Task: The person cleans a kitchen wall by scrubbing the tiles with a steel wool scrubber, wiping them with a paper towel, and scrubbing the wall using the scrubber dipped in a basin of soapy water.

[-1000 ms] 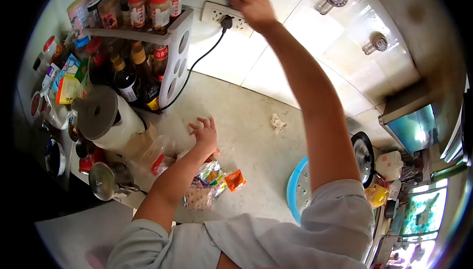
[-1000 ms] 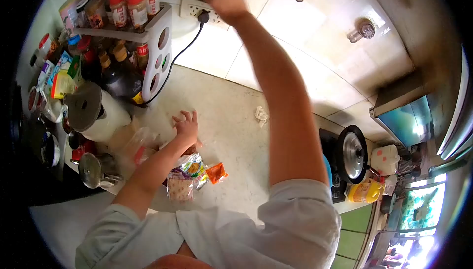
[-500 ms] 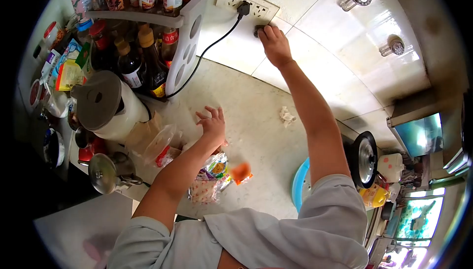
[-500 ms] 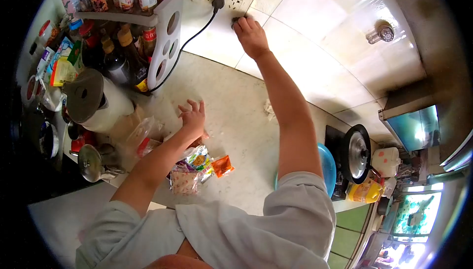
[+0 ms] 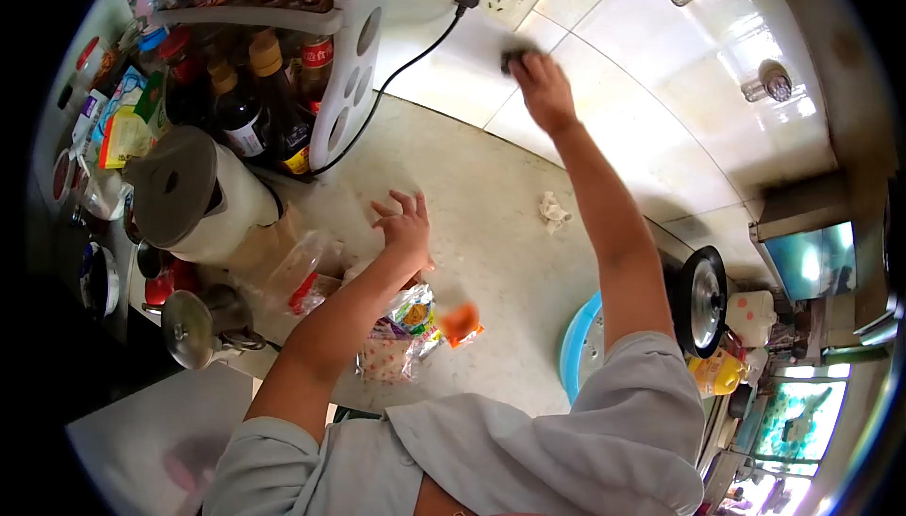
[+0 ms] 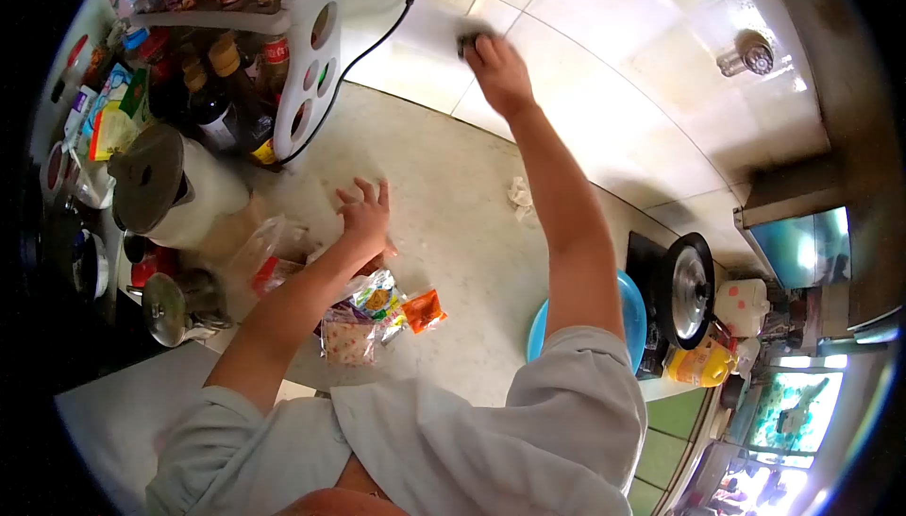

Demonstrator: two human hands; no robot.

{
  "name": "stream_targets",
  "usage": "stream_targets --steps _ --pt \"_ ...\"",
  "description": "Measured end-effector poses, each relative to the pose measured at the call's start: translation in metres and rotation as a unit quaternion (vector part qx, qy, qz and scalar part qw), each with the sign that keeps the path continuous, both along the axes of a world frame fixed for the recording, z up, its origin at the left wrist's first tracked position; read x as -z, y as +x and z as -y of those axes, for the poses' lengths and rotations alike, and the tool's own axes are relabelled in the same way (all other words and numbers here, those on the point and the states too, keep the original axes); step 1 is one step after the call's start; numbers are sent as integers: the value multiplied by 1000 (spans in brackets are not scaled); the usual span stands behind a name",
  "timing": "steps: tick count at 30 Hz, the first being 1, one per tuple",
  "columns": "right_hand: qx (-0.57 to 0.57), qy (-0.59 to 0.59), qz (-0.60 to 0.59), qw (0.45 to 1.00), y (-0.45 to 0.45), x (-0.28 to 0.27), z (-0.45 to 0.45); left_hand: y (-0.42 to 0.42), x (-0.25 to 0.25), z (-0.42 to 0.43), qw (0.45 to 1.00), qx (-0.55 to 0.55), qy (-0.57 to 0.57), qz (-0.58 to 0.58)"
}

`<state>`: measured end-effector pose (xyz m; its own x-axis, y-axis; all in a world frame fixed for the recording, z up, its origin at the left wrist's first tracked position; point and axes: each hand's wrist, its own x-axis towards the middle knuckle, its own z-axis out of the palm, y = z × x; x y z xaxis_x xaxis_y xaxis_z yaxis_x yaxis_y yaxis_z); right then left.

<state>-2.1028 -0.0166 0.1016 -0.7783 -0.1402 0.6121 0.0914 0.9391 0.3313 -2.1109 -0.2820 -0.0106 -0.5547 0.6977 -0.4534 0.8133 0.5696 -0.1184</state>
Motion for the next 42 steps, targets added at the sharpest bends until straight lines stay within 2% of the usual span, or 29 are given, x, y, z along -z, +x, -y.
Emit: stream_targets --steps 1,2,5,9,10,11,14,16,17,18,21,23,27,29,31,33,36,38,39,41,42 --pt "-10 11 27 1000 5 10 9 0 0 0 1000 3 2 2" --pt "15 8 9 1000 2 16 13 -1 1 0 1000 6 4 4" --pt "-3 0 -19 1000 2 8 15 0 3 2 1000 11 19 2" --pt "-68 6 -42 997 -15 9 12 -2 4 0 1000 8 17 1" --pt "-87 -97 -38 991 -34 9 16 -2 5 -1 1000 7 13 -1" --pt "-89 -124 -61 986 -55 18 20 -1 6 -1 1000 6 8 -4" --pt "-110 -107 -52 987 -91 27 38 -1 9 1 1000 10 20 -4" --pt "-97 99 -18 990 -84 22 39 -2 7 4 1000 17 19 1" --pt "-63 50 3 997 -70 22 35 -3 5 4 999 22 27 7" --pt "-47 102 8 994 -48 17 28 -3 4 5 999 22 29 9" --pt "-7 87 58 994 5 25 8 -4 3 3 999 23 20 7" --pt "2 32 58 998 3 31 11 -4 2 4 1000 26 17 2" --pt "-51 15 56 997 -55 47 30 -1 5 1 1000 22 -5 -10" --pt "-40 -4 64 997 -72 57 38 -1 8 2 999 18 28 -19" --pt "-27 8 54 998 -56 64 35 -1 12 4 999 10 31 -20" --pt "10 -27 117 993 -21 85 20 -1 16 7 998 21 63 -19" --pt "105 -65 142 982 31 100 18 1 12 5 999 10 48 -10" --pt "133 -142 146 970 47 99 36 0 9 4 999 10 37 -8" --pt "128 -143 144 971 52 101 43 -1 9 5 999 5 36 -11" --pt "176 -268 172 932 65 114 55 1 12 4 999 9 36 -14" --pt "194 -289 161 924 73 128 59 1 13 4 999 12 36 -17"
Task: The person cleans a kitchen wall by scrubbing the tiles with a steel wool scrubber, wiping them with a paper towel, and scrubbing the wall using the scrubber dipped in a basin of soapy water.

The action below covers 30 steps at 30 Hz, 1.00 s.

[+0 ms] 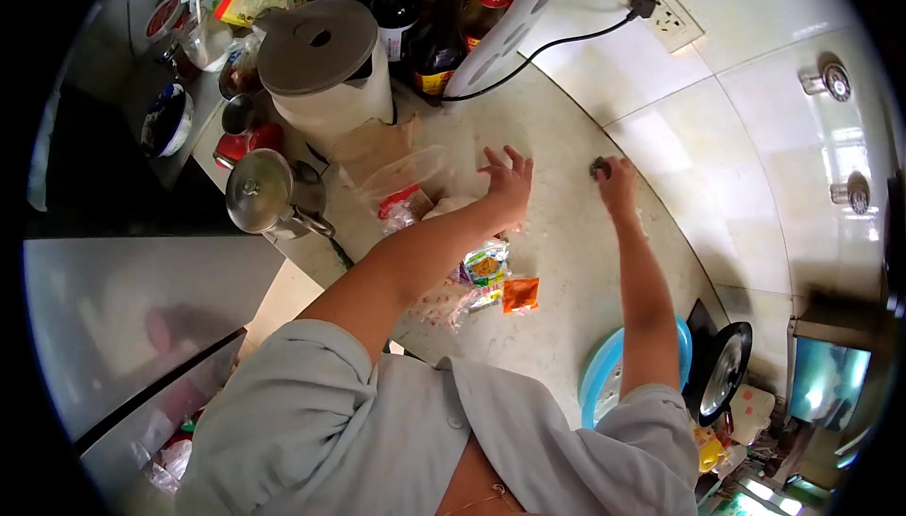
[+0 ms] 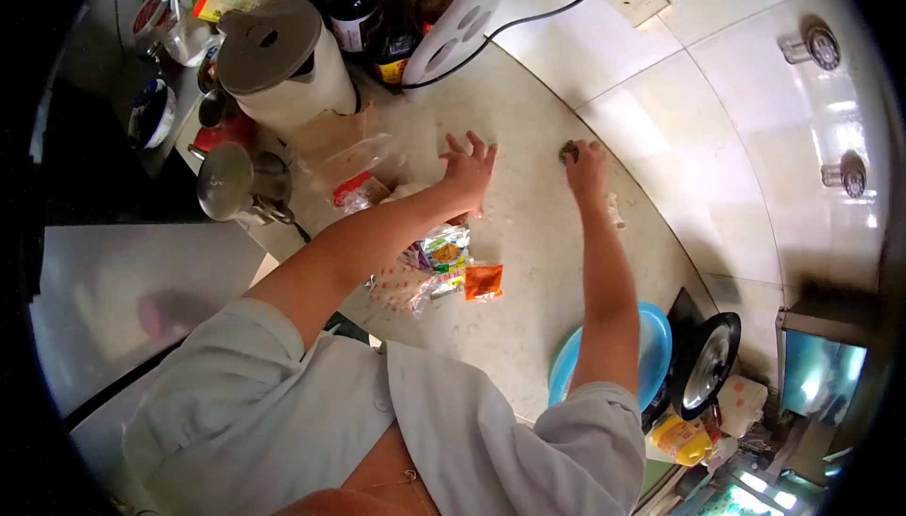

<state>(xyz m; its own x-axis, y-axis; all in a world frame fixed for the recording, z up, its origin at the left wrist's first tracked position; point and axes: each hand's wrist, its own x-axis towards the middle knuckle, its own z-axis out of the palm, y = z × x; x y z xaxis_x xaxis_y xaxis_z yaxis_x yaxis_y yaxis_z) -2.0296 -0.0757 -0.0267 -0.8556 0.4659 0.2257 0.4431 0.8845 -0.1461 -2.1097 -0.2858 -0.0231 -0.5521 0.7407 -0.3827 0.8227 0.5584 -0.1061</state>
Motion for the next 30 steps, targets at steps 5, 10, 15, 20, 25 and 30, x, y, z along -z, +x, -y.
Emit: stream_targets --steps 5,10,15,20,25,30 --pt "94 48 -101 989 36 54 34 -16 7 -11 998 -19 31 51" --pt "177 31 -94 979 40 48 56 -47 -54 -30 881 11 460 113" --pt "169 36 -106 979 39 44 58 -104 -133 -78 652 14 757 22" --pt "171 7 -104 980 39 41 60 -142 -153 -123 634 -77 767 -63" --pt "167 29 -112 979 39 42 58 -145 -150 -146 651 -105 751 0" --pt "178 12 -97 979 38 41 59 -145 -154 -154 626 -104 771 -46"
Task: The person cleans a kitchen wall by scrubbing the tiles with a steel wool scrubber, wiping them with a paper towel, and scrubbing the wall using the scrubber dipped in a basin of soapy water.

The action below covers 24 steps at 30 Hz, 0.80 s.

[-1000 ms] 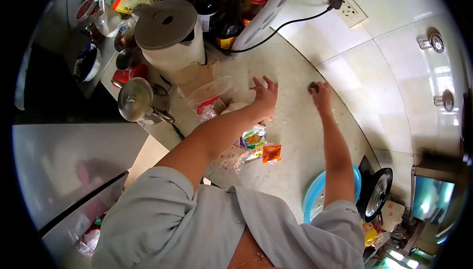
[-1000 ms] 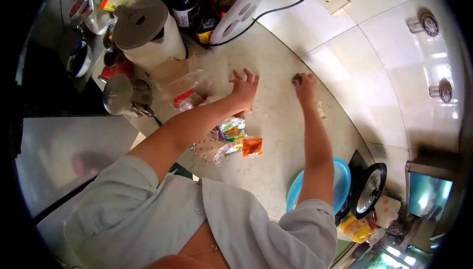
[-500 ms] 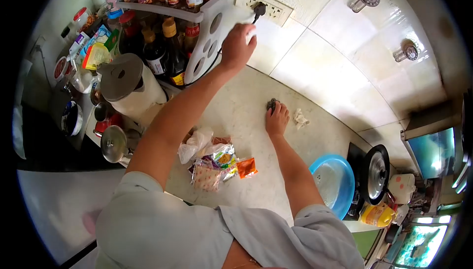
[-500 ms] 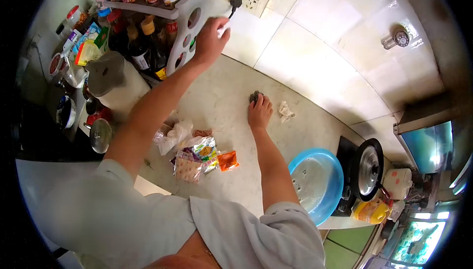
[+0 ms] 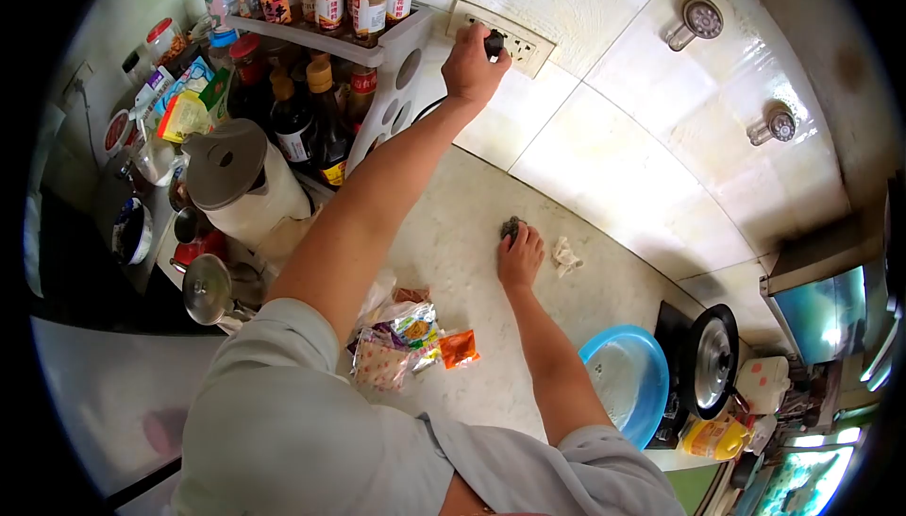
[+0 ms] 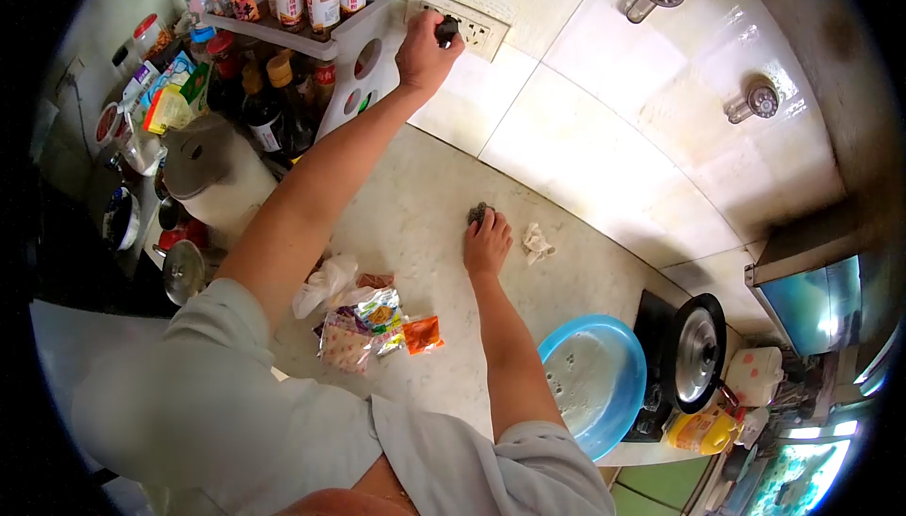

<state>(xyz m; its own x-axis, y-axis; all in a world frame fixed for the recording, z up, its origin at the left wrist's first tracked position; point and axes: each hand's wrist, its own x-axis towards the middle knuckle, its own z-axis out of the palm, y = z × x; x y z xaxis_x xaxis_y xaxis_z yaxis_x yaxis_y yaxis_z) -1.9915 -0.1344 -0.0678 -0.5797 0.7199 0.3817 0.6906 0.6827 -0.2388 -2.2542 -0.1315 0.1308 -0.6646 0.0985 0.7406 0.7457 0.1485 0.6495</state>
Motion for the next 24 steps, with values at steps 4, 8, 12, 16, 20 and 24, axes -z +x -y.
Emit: stream_targets --steps 4,8,12,16,20,24 --pt "-3 1 3 1000 1 1 -1 2 -6 -5 1000 -1 22 20" --pt "-10 9 1 1000 1 1 -2 -1 -4 -8 1000 -3 23 16" --pt "-19 20 -8 1000 1 0 -2 -2 -5 -5 999 11 28 15" --pt "-21 20 -18 999 0 1 -4 -3 -6 -5 1000 10 23 2" --pt "-24 18 -21 999 0 2 -6 -5 -7 -4 1000 7 11 0" --pt "-25 32 -14 999 -1 1 -10 -4 -11 -2 1000 9 -3 13"
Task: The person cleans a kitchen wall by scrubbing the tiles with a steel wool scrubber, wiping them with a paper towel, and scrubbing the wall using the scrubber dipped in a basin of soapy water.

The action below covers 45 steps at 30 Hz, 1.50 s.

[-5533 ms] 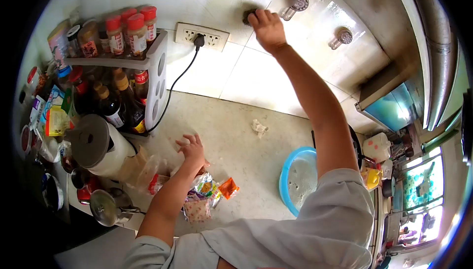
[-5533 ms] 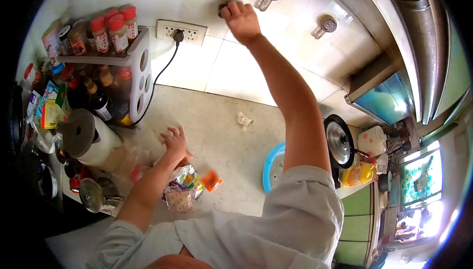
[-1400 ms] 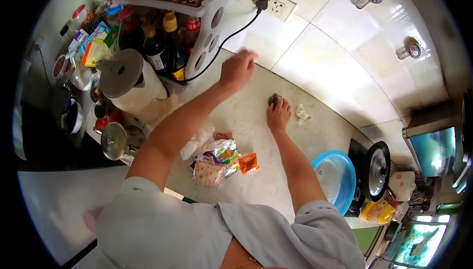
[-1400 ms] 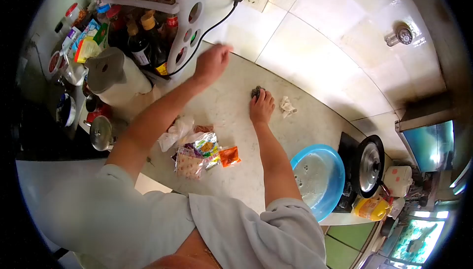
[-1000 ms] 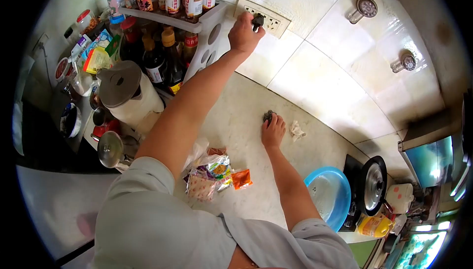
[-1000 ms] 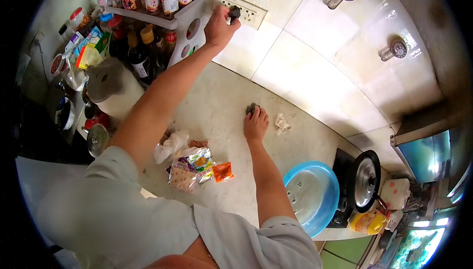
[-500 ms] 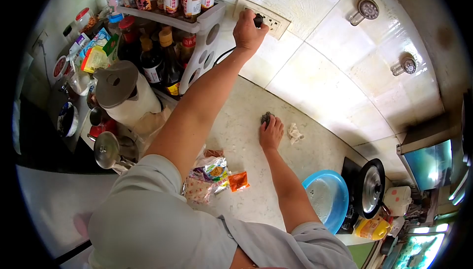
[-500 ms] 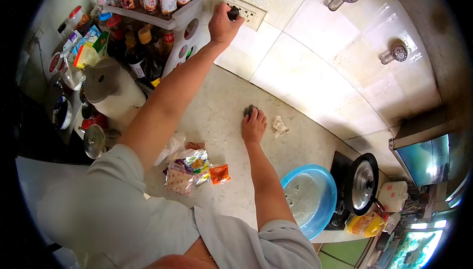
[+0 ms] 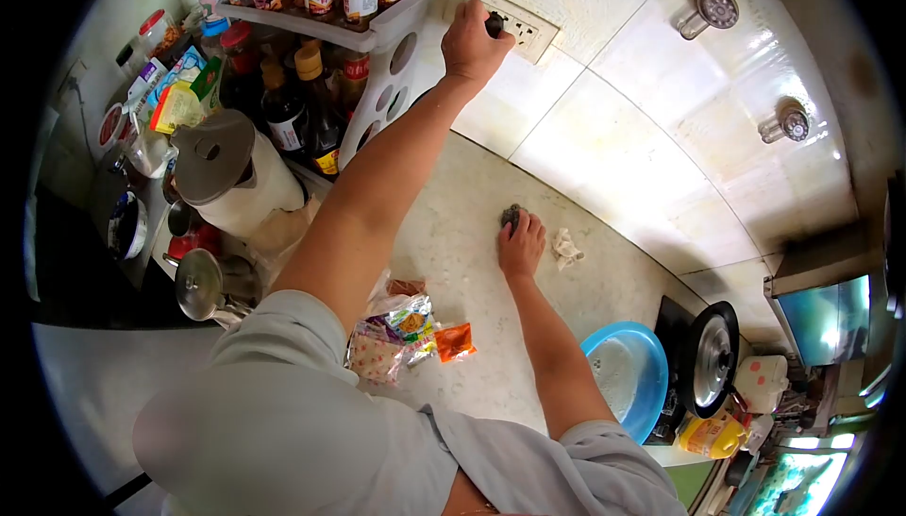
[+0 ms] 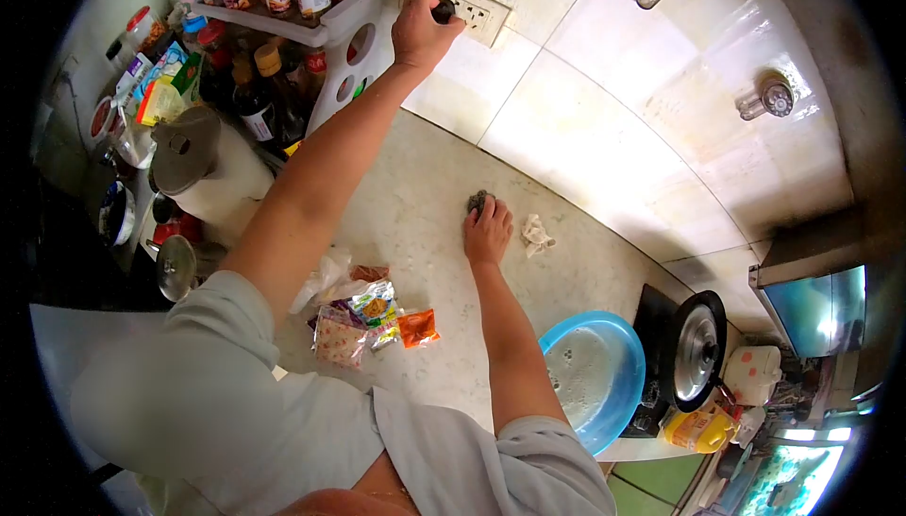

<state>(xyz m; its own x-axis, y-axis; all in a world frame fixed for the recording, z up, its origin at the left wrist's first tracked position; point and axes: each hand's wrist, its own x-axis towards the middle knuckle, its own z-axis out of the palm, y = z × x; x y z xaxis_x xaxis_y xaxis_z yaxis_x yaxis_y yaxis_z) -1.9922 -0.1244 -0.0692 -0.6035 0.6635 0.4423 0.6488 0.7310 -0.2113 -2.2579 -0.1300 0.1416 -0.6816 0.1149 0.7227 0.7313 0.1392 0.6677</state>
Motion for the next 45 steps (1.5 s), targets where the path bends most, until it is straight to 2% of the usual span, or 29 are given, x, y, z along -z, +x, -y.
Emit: stream_targets --steps 6,8,11,12,14,15,17,20,21,22,23,24,25,26,27,29,30,32,37,38,39,41,42,43,44,45 --pt "3 -14 5 1000 -1 2 -3 11 -3 14 1000 -5 0 12" --pt "0 -9 8 1000 0 0 -2 26 6 39 999 -1 44 -5" --pt "-7 -9 4 1000 1 5 -7 29 4 64 999 26 29 -7" --pt "-10 -18 2 1000 -2 9 -9 29 -4 69 995 6 65 -78" --pt "-19 3 -17 1000 -2 9 -8 25 -26 85 995 46 92 -11" --pt "0 -27 7 1000 -3 3 -4 21 -42 100 991 75 102 38" --pt "7 -19 23 1000 -2 0 -1 0 -68 135 996 13 91 -12" --pt "3 -17 9 1000 -1 -3 3 -16 -104 215 983 18 133 -121" --pt "5 -20 11 1000 -1 -2 3 -40 -97 234 984 -168 51 17" --pt "3 -17 7 1000 -1 -2 3 -51 -104 261 985 -123 87 84" --pt "1 -14 4 1000 0 -2 3 -86 -86 277 935 113 312 125" --pt "0 -8 4 1000 0 0 2 -98 -91 298 950 -60 240 188" --pt "-1 -10 6 1000 1 1 2 -138 -73 321 933 9 273 235" --pt "8 -14 19 1000 0 1 1 -180 -49 350 930 12 234 282" --pt "17 -19 32 999 -1 2 0 -186 -38 365 931 11 234 281" --pt "16 -12 28 999 -2 3 0 -193 -21 386 877 -59 243 409" --pt "15 -6 23 1000 -1 4 -1 -198 -12 398 877 -58 243 410" --pt "7 -4 21 1000 -1 5 -2 -218 10 427 868 -36 152 471" --pt "17 13 6 1000 0 10 -6 -194 -2 435 835 -85 81 538" --pt "11 7 9 1000 -1 10 -6 -193 -8 434 842 -111 31 527" --pt "3 1 13 1000 -1 9 -6 -207 -11 435 854 -162 -80 487" --pt "-7 11 0 1000 1 9 -9 -210 -28 430 839 -259 -291 380" --pt "-40 10 -8 999 1 10 -11 -197 -37 416 871 -328 -288 226" --pt "-73 7 -16 997 1 12 -13 -149 -55 388 877 -389 -275 64" --pt "-82 -13 -23 996 0 8 -11 -121 -57 371 943 -276 -181 -48" --pt "-74 -12 -22 997 -1 3 -15 -88 -59 352 972 -151 -79 -159"
